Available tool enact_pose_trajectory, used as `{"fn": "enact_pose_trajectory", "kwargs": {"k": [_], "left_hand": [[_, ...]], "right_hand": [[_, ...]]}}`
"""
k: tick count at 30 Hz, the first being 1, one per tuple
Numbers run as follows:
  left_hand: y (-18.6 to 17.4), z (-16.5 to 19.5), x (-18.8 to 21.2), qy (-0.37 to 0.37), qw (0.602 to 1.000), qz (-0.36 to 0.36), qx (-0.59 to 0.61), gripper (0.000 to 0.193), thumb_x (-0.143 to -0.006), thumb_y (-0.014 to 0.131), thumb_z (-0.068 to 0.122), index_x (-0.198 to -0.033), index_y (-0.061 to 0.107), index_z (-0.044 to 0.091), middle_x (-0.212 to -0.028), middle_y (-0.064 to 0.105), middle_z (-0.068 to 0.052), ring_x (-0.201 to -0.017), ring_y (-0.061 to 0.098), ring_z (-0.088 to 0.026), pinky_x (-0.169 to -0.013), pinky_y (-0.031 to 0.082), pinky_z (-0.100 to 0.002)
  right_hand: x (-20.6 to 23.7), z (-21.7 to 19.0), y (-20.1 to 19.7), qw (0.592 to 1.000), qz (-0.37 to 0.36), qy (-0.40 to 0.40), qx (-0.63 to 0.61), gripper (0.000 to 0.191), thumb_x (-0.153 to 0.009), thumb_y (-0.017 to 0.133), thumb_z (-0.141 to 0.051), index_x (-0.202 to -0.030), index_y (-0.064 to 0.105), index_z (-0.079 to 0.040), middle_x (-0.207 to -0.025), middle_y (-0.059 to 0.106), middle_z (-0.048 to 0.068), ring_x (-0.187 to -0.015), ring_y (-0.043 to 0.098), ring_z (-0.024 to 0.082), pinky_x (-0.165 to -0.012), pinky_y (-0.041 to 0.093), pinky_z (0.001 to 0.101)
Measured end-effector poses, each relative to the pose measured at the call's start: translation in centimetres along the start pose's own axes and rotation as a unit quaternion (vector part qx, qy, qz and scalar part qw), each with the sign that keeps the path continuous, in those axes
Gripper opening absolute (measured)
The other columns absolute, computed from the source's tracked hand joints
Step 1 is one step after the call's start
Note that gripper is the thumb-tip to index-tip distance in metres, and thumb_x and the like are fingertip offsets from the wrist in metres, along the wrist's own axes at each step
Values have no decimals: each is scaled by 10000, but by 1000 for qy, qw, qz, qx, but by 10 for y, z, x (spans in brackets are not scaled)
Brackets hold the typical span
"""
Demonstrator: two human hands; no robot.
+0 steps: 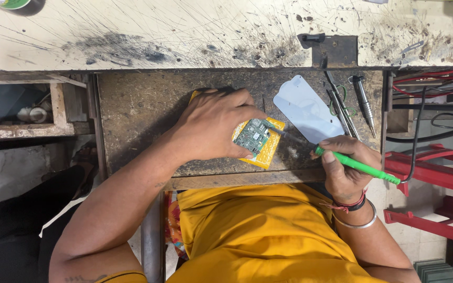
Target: The person wraps a smartphone with a yellow rubber band, then uses a soldering iron to work on a small green circuit board placed on a yellow packet. The person holds the board with one hand and applies the soldering iron with the other.
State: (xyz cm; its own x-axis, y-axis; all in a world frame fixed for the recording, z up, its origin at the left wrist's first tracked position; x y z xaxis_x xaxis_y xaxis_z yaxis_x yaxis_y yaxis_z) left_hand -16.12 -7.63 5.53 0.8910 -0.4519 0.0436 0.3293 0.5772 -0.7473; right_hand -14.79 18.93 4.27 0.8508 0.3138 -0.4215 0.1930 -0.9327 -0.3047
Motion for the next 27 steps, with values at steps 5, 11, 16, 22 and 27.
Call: {"fn": "enact_pose_trajectory", "kwargs": {"k": [5,11,16,22,27], "left_hand": [[0,0,0,-2,1000,0,1,744,-541,966,342,-1223,711,188,-1110,637,-12,-1025,664,-221,-910,514,-418],[0,-1,2,-6,1000,-5,-3,746,-541,967,345,-1226,712,192,-1112,637,-10,-1014,668,-216,-900,519,-414],[4,-3,-1,-20,1000,-20,-12,784,-527,972,360,-1244,700,195,-1115,634,2,-989,668,-181,-902,530,-387],[4,-3,0,-14,1000,-15,-10,773,-534,972,359,-1241,705,195,-1112,639,2,-995,670,-184,-905,531,-392],[4,-3,0,-14,1000,-11,-9,780,-527,974,360,-1239,706,193,-1114,638,-1,-997,667,-190,-895,527,-401]], "right_hand": [[1,0,0,1000,3,-2,2,181,-1029,657,-116,-987,627,57,-899,698,176,-687,698,182,-651,564,253],[2,0,0,1000,10,-3,5,190,-1039,658,-127,-999,635,57,-873,703,176,-709,705,184,-672,567,256],[1,0,1,1000,8,-2,8,204,-1037,662,-138,-981,636,56,-873,703,173,-695,704,184,-653,566,256],[1,-1,0,1000,5,-1,5,201,-1040,661,-139,-992,637,54,-874,701,171,-701,699,184,-665,564,256],[1,0,1,1000,1,2,2,192,-1033,669,-131,-983,639,52,-872,701,164,-687,698,181,-655,563,255]]}}
Point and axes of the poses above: each hand's wrist, its own x-axis away from the middle knuckle, its own y-axis out of the palm, z = x × y, the point moved 5 cm from there along -x, towards the middle knuckle
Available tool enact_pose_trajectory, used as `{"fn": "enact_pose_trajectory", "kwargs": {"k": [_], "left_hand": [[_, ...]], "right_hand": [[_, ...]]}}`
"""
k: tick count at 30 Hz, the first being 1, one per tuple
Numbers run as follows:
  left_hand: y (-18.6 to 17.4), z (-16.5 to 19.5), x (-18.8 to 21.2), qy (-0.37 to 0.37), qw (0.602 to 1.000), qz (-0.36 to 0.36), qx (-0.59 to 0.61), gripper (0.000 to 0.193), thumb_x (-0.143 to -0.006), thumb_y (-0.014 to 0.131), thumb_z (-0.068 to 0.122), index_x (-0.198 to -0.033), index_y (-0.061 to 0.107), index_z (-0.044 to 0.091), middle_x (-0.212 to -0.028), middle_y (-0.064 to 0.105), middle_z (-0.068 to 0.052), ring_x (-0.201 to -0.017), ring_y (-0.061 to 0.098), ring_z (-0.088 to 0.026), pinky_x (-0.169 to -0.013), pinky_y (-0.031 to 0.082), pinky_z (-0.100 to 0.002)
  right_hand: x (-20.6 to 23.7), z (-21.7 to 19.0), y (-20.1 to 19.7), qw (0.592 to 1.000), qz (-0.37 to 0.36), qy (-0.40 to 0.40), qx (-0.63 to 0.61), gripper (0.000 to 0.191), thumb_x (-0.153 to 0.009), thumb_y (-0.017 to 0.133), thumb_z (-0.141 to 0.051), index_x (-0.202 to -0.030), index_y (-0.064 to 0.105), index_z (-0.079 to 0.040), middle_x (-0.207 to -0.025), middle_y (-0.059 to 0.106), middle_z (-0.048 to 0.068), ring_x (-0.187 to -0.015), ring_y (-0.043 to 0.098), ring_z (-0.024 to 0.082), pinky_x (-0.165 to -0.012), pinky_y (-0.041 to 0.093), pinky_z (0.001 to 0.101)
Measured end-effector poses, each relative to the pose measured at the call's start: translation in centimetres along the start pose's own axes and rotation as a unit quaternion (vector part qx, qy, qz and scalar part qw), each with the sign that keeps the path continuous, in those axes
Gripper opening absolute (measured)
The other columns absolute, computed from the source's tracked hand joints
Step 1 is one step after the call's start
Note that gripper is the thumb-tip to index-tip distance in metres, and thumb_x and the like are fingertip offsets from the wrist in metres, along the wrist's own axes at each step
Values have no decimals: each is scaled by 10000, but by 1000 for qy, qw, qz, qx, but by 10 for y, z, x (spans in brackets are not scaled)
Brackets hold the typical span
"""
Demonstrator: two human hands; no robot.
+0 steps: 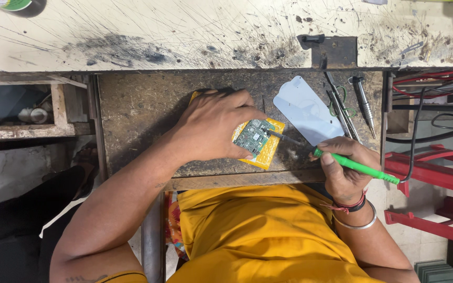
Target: The person wraps a smartphone with a yellow rubber band, then uses a soldering iron to work on a small green circuit board placed on a yellow packet. The person holds the board with one hand and applies the soldering iron with the other.
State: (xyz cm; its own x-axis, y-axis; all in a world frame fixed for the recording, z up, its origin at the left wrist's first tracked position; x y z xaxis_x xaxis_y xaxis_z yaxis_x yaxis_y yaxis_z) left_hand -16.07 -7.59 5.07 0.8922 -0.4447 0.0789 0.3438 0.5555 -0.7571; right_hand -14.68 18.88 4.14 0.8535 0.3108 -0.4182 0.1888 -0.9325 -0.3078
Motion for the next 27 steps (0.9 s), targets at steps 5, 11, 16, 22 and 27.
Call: {"fn": "enact_pose_trajectory", "kwargs": {"k": [5,11,16,22,27], "left_hand": [[-1,1,0,1,1000,-2,-4,763,-541,967,360,-1238,706,194,-1114,639,-1,-1006,673,-194,-911,531,-398],[-3,2,1,3,1000,2,2,765,-534,969,355,-1233,707,189,-1109,636,-9,-1010,668,-208,-902,520,-411],[-4,2,1,3,1000,4,2,763,-534,971,353,-1232,708,189,-1107,637,-8,-1013,667,-208,-899,521,-409],[-2,1,1,-3,1000,-1,1,773,-526,973,366,-1231,707,193,-1108,637,-2,-1008,666,-194,-910,520,-404],[-2,1,0,-8,1000,-7,1,773,-531,969,360,-1239,704,197,-1112,636,-1,-1012,665,-194,-908,522,-400]], "right_hand": [[0,0,-1,1000,-3,7,-2,197,-1031,666,-134,-988,636,56,-890,699,163,-686,700,178,-656,563,252],[0,0,0,1000,-3,3,-6,197,-1030,669,-135,-982,638,53,-839,703,162,-685,702,180,-658,565,255],[0,1,-1,1000,3,-1,0,196,-1028,666,-138,-988,640,52,-876,702,162,-689,702,178,-654,560,248],[1,3,-2,1000,4,-1,5,192,-1029,667,-137,-990,642,49,-864,701,160,-689,697,174,-653,556,246],[1,2,-2,1000,1,-4,4,190,-1025,665,-133,-992,643,53,-859,700,159,-687,696,175,-655,556,247]]}}
Point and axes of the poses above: each hand's wrist, its own x-axis away from the middle knuckle, its own y-axis out of the palm, z = x × y, the point moved 5 cm from there along -x, towards the middle knuckle
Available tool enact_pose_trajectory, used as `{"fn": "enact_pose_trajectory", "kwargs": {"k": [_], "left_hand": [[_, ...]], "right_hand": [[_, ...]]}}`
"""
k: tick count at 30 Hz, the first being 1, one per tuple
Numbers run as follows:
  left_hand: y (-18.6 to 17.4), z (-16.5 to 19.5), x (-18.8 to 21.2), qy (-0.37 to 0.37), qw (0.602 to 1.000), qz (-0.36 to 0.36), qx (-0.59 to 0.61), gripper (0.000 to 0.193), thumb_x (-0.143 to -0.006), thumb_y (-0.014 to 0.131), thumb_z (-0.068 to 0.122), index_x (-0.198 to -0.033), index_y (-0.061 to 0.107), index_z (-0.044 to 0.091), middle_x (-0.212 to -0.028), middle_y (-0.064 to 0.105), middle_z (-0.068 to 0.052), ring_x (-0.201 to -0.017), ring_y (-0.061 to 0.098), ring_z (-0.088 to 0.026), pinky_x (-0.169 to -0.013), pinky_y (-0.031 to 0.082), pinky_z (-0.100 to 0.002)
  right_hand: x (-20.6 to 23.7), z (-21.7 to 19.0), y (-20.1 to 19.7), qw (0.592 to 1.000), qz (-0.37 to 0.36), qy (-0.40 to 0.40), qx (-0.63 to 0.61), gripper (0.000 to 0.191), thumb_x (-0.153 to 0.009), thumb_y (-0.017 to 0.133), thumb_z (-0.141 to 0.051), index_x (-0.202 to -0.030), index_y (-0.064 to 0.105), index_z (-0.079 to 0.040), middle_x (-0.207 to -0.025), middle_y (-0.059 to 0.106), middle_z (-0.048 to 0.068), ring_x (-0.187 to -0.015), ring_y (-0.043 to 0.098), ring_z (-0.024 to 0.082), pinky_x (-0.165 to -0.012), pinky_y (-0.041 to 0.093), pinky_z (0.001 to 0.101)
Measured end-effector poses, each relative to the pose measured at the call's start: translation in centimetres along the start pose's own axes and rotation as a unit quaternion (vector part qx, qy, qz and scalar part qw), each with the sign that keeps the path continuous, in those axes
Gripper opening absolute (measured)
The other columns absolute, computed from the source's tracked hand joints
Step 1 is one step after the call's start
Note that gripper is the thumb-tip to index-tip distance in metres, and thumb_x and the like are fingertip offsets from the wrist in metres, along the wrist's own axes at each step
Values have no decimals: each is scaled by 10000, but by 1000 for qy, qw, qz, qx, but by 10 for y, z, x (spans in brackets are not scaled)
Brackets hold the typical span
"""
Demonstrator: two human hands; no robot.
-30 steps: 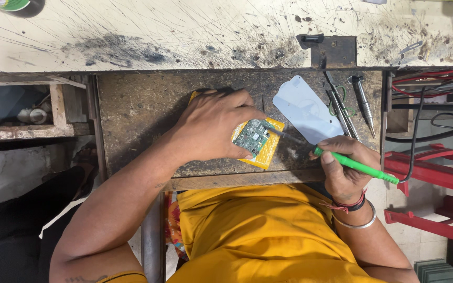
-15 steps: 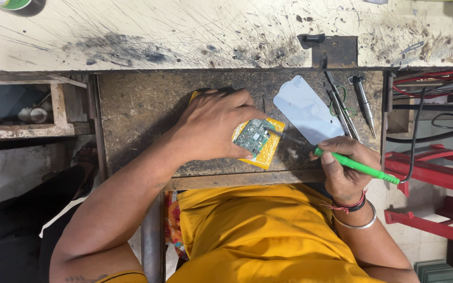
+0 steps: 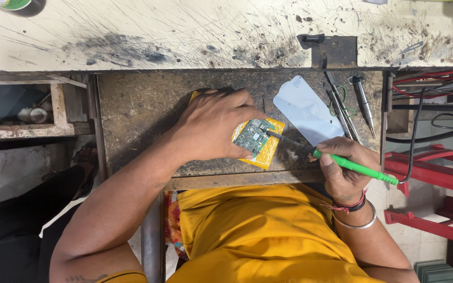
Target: The person wraps a smartphone with a yellow rubber band, then uses a soldering iron to work on a small green circuit board placed on a yellow packet. The person holds the board with one hand and applies the soldering iron with the other.
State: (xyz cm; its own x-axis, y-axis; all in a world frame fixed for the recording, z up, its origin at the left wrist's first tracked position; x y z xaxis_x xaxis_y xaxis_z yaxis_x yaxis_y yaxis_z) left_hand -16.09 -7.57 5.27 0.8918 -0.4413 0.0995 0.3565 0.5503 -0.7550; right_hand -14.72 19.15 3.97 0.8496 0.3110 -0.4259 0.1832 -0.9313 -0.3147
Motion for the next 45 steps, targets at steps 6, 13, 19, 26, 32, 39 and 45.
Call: {"fn": "enact_pose_trajectory", "kwargs": {"k": [6,13,19,26,32,39,45], "left_hand": [[-1,1,1,10,1000,11,4,777,-521,975,370,-1230,710,192,-1111,640,-5,-1016,663,-206,-895,518,-412],[-1,0,1,5,1000,6,1,780,-525,973,374,-1235,707,194,-1113,640,-2,-1011,666,-200,-901,520,-409],[0,0,0,1,1000,3,3,786,-518,975,376,-1235,705,198,-1117,638,0,-1010,665,-197,-911,519,-406],[-2,1,1,10,1000,12,6,770,-526,972,363,-1230,709,196,-1117,638,-4,-1025,663,-208,-915,515,-411],[-3,1,2,8,1000,9,0,771,-534,970,370,-1237,705,196,-1119,636,-6,-1023,663,-211,-911,515,-415],[0,-1,1,-14,1000,-11,-2,789,-527,967,379,-1248,697,206,-1110,635,6,-997,670,-191,-907,523,-398],[-2,1,1,7,1000,10,3,779,-522,974,370,-1233,709,195,-1113,638,-1,-1007,668,-202,-901,519,-410]], "right_hand": [[-1,-1,1,1000,-2,8,-12,184,-1028,659,-122,-996,638,58,-881,700,164,-690,698,177,-662,561,252],[-2,-3,2,1000,-1,6,-5,183,-1026,653,-117,-990,637,63,-877,701,164,-689,699,178,-657,559,251],[-2,-2,2,1000,2,6,-10,201,-1036,663,-135,-995,638,60,-882,703,164,-695,701,176,-655,560,249],[-1,0,1,1000,14,15,-15,215,-1049,674,-149,-1005,640,59,-882,706,173,-710,701,179,-667,566,251],[-2,-2,1,1000,1,8,-13,219,-1046,672,-155,-1005,644,59,-858,704,160,-708,705,179,-668,563,251],[-2,-2,1,1000,-6,1,-4,207,-1034,678,-150,-987,647,49,-874,704,156,-693,702,180,-660,558,251],[0,2,0,1000,1,9,-14,199,-1028,676,-140,-995,642,52,-882,700,161,-692,701,179,-657,561,253]]}}
Point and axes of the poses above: each hand's wrist, its own x-axis away from the middle knuckle, its own y-axis out of the palm, z = x × y, the point moved 5 cm from there along -x, towards the middle knuckle
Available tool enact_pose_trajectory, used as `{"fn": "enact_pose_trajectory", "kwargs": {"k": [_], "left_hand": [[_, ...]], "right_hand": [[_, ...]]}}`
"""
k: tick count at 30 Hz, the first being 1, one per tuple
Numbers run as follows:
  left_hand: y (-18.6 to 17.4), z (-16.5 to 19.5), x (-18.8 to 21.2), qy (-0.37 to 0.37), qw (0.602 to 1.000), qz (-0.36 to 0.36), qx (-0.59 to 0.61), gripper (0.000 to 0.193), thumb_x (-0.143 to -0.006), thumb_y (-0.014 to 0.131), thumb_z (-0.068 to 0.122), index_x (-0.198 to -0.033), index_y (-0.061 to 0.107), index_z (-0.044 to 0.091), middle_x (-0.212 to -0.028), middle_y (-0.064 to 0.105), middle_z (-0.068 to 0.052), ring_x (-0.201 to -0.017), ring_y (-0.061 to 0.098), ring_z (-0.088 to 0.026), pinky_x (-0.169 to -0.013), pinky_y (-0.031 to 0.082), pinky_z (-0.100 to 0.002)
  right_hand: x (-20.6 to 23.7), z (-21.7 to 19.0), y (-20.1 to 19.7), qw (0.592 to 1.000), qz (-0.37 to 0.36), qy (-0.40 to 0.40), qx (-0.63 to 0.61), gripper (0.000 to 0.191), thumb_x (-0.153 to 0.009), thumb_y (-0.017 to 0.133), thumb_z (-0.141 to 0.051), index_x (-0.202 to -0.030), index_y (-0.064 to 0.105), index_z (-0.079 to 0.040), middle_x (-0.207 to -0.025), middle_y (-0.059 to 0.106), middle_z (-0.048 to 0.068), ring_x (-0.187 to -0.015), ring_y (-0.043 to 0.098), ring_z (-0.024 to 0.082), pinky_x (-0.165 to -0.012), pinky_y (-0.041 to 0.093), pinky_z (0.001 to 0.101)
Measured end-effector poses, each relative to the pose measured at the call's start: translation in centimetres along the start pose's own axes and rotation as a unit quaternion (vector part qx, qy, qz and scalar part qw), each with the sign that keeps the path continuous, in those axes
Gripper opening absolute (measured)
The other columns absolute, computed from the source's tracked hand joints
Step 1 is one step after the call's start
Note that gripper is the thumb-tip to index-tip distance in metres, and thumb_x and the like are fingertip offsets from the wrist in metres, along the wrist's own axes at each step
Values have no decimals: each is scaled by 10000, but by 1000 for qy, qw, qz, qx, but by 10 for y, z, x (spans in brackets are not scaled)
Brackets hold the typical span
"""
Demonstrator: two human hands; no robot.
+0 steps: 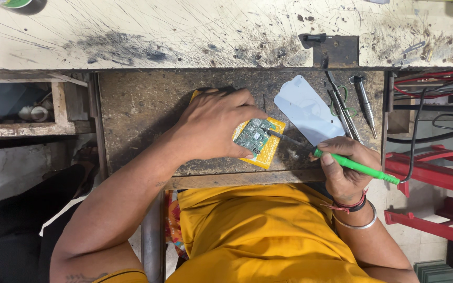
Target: The person wraps a smartphone with a yellow rubber band, then uses a soldering iron to work on a small green circuit board placed on a yellow packet. The person holds the board with one hand and applies the soldering iron with the other.
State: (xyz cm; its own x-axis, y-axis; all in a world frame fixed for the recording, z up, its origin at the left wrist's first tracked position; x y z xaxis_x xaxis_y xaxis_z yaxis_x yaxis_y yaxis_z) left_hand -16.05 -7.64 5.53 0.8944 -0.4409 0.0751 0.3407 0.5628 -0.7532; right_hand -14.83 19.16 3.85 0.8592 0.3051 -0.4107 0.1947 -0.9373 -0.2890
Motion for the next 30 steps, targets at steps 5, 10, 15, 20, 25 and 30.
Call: {"fn": "enact_pose_trajectory", "kwargs": {"k": [5,10,15,20,25,30], "left_hand": [[1,-1,0,-4,1000,0,3,767,-531,972,354,-1233,708,194,-1117,639,0,-1013,668,-198,-907,522,-403],[4,-2,-1,-10,1000,-7,-2,784,-519,973,354,-1239,705,196,-1109,643,0,-992,672,-194,-901,524,-398],[2,-1,0,-3,1000,-6,-5,795,-522,976,380,-1244,703,191,-1118,642,-5,-997,670,-199,-894,523,-403],[-1,0,1,-2,1000,0,3,767,-529,971,358,-1231,710,192,-1116,643,-6,-1012,668,-207,-903,522,-409],[0,0,1,2,1000,5,4,766,-531,971,352,-1233,709,191,-1113,641,-9,-1013,666,-215,-900,520,-413],[4,-2,-1,-16,1000,-14,1,793,-516,971,361,-1243,699,202,-1121,636,2,-999,669,-193,-909,525,-392]], "right_hand": [[0,0,-1,1000,3,-18,23,192,-1037,672,-134,-1001,648,53,-887,706,184,-720,696,191,-684,554,260],[0,0,0,1000,-1,-2,-1,202,-1031,669,-142,-992,642,54,-881,704,170,-701,704,184,-663,568,257],[-1,-2,1,1000,-2,-3,2,212,-1037,670,-148,-991,637,56,-888,700,165,-692,704,184,-657,568,256],[-1,-2,1,1000,-11,-11,4,212,-1038,672,-151,-970,637,47,-872,703,148,-674,705,179,-644,565,254],[1,-1,0,1000,1,-2,0,214,-1040,670,-149,-987,632,56,-888,698,161,-691,706,180,-653,573,256],[1,-1,-1,1000,7,-8,11,204,-1038,667,-138,-989,633,57,-860,702,168,-689,702,179,-652,569,255]]}}
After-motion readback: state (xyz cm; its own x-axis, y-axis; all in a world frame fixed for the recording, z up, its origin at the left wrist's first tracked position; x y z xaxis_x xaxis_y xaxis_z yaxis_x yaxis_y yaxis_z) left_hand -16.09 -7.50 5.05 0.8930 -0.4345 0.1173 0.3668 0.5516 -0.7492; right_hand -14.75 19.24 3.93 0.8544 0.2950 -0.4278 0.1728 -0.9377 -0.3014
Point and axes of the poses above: each hand's wrist, its own x-axis away from the middle knuckle, its own y-axis out of the palm, z = x × y, the point moved 5 cm from there along -x, towards the middle knuckle
